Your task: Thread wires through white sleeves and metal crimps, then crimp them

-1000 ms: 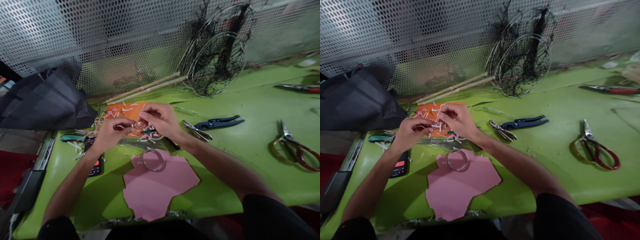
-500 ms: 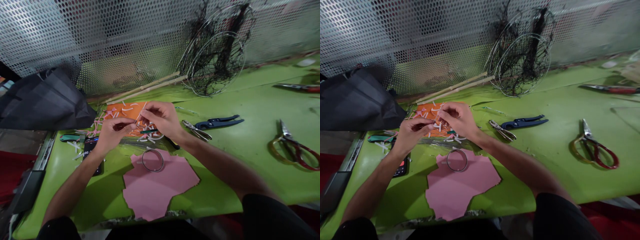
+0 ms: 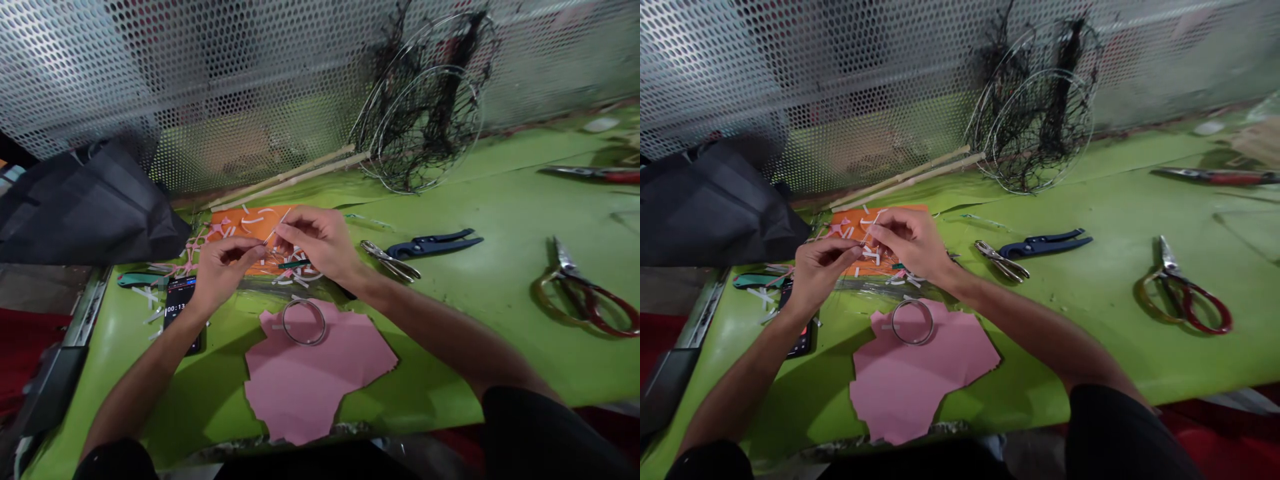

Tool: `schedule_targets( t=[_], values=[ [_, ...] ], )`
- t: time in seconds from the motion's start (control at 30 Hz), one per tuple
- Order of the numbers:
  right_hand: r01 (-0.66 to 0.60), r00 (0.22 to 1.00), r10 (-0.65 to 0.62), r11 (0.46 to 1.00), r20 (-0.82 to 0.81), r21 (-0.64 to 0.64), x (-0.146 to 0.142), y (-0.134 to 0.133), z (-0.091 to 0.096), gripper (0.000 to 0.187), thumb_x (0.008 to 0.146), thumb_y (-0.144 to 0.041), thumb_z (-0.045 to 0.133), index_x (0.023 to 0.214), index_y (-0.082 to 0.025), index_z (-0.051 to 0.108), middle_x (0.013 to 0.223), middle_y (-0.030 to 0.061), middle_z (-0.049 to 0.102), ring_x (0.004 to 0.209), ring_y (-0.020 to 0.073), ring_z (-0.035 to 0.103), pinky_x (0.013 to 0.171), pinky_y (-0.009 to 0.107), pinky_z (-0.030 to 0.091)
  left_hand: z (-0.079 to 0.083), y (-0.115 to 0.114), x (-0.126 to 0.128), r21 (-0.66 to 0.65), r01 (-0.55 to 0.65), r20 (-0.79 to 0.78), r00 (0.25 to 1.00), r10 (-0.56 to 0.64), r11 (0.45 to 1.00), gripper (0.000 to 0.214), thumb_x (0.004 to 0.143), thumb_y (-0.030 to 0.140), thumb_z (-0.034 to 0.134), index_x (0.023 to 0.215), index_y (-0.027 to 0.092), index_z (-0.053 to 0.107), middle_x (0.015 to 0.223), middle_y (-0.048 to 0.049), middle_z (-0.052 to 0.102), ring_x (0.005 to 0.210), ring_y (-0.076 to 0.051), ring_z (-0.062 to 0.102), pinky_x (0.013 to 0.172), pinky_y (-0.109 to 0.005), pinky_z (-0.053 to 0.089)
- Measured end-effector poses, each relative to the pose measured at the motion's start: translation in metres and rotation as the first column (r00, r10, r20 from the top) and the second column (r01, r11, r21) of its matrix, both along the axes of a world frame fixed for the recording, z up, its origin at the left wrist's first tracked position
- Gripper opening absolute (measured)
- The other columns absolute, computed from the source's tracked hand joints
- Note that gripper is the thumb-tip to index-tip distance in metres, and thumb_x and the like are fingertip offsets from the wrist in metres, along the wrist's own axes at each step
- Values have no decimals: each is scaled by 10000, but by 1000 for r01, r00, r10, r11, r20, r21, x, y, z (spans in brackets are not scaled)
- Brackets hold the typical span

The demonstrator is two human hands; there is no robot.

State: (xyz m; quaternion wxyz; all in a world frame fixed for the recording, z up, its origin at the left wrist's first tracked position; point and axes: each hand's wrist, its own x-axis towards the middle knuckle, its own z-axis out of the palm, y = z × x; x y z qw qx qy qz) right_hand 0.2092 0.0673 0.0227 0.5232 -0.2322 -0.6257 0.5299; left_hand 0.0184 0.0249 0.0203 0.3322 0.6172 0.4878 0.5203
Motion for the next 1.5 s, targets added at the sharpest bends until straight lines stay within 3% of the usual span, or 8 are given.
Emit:
schedule_targets(
  t=[0.43, 0.57, 0.7, 0.9, 1.07, 1.5],
  values=[
    [11, 1000, -11, 999, -7, -46, 1, -4, 5, 385, 838, -541, 796, 730, -192, 675, 677, -3, 703, 557, 88, 608, 546, 235, 544, 7, -3, -4, 47, -3, -95, 995, 8, 999, 119, 765, 351, 875, 830, 254, 849, 825, -31, 832, 705, -150, 752, 656, -248, 605],
    [-14, 999, 12, 998, -36, -56, 1, -3, 4, 355, 849, -499, 795, 727, -190, 670, 668, -3, 697, 553, 90, 611, 539, 233, 539, 5, -3, -5, 19, 22, -37, 999, -21, 1000, 134, 748, 321, 896, 859, 265, 849, 833, -15, 833, 717, -151, 778, 683, -235, 631],
    [-24, 999, 22, 999, -50, -46, 0, -3, 4, 332, 857, -472, 790, 732, -188, 673, 668, -6, 698, 558, 87, 623, 537, 225, 540, 4, -4, -3, -45, 50, 58, 997, -47, 998, 161, 739, 320, 898, 861, 230, 841, 753, -15, 813, 580, -137, 741, 557, -217, 622],
    [52, 998, -54, 998, -44, -36, -1, -3, 5, 371, 766, -526, 855, 745, -189, 701, 670, -14, 700, 567, 88, 628, 550, 229, 545, 7, -5, 0, 45, -28, 40, 999, 26, 999, 71, 755, 266, 842, 787, 207, 818, 625, 10, 753, 428, -77, 616, 398, -163, 510],
    [138, 990, -139, 990, -36, -27, 1, -4, 5, 331, 758, -485, 866, 771, -188, 722, 660, -10, 707, 549, 100, 626, 523, 243, 526, 9, -7, -1, 70, -17, 2, 1000, 17, 997, 30, 770, 239, 820, 791, 218, 819, 621, 18, 747, 411, -57, 578, 377, -149, 472],
    [127, 990, -127, 992, -67, -12, 3, -7, 11, 347, 771, -495, 864, 752, -183, 714, 644, -3, 701, 547, 100, 631, 525, 236, 521, 6, -7, -5, 60, 18, -13, 1000, -17, 998, 60, 798, 281, 835, 829, 231, 826, 660, 8, 765, 451, -82, 644, 381, -153, 498]
  ],
)
